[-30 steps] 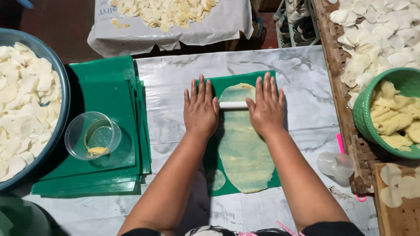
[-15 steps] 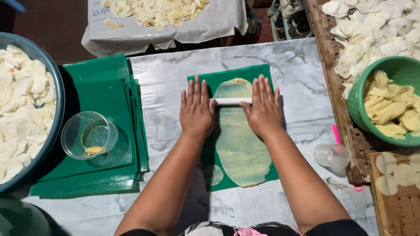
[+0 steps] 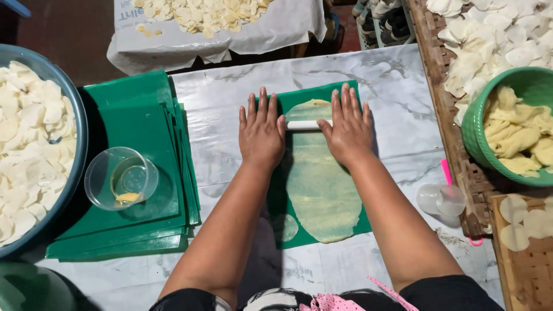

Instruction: Rolling out dough on a green mat using a rolling pin at a bakery workstation.

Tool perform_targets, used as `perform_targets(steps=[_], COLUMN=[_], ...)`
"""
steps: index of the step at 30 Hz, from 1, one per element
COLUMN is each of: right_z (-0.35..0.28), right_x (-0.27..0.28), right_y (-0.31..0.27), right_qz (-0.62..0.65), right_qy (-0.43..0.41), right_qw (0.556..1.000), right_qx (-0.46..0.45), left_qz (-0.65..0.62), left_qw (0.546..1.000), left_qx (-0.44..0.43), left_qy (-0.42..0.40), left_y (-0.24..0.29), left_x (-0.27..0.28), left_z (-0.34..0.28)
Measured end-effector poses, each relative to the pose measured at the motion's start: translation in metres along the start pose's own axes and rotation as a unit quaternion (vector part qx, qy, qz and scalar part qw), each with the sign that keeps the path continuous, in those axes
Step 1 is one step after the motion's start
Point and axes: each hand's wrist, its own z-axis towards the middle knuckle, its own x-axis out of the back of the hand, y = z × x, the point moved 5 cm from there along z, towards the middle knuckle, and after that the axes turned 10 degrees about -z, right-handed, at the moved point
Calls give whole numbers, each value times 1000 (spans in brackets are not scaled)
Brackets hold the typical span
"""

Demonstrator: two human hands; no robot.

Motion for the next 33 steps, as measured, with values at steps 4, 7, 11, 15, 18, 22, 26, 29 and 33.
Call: perform_targets(steps=[4,7,11,15,18,22,26,29,33], right_z=[-53,-84,-115,-139,-142,-108,-105,-125,-157], right_x=[-24,-38,-30,-27,-21,9,8,2,-16], right_y=[6,13,15,17,21,1,-18,-21,-21], right_qz=[-1,7,-5,-4,44,81,60,30,-7], right_qy=[25,98,245,262,225,241,88,49,91], right_qw=[999,993,961,949,962,961,994,998,994], right_qx=[22,59,128,175,147,111,25,24,61], left_qz=[1,-13,16,12,-11,-34,-16,10,31], left_qw=[1000,994,975,976,980,968,998,1000,999], left_qx=[-20,-69,-133,-151,-122,-125,-33,-6,-21], left_qy=[4,80,177,157,157,216,42,-19,-36], left_y=[-4,-8,-11,-4,-1,27,27,29,24], left_x=[-6,-3,1,20,36,48,15,9,-4], left_z=[-49,-77,-93,-117,-120,-90,-83,-108,-149])
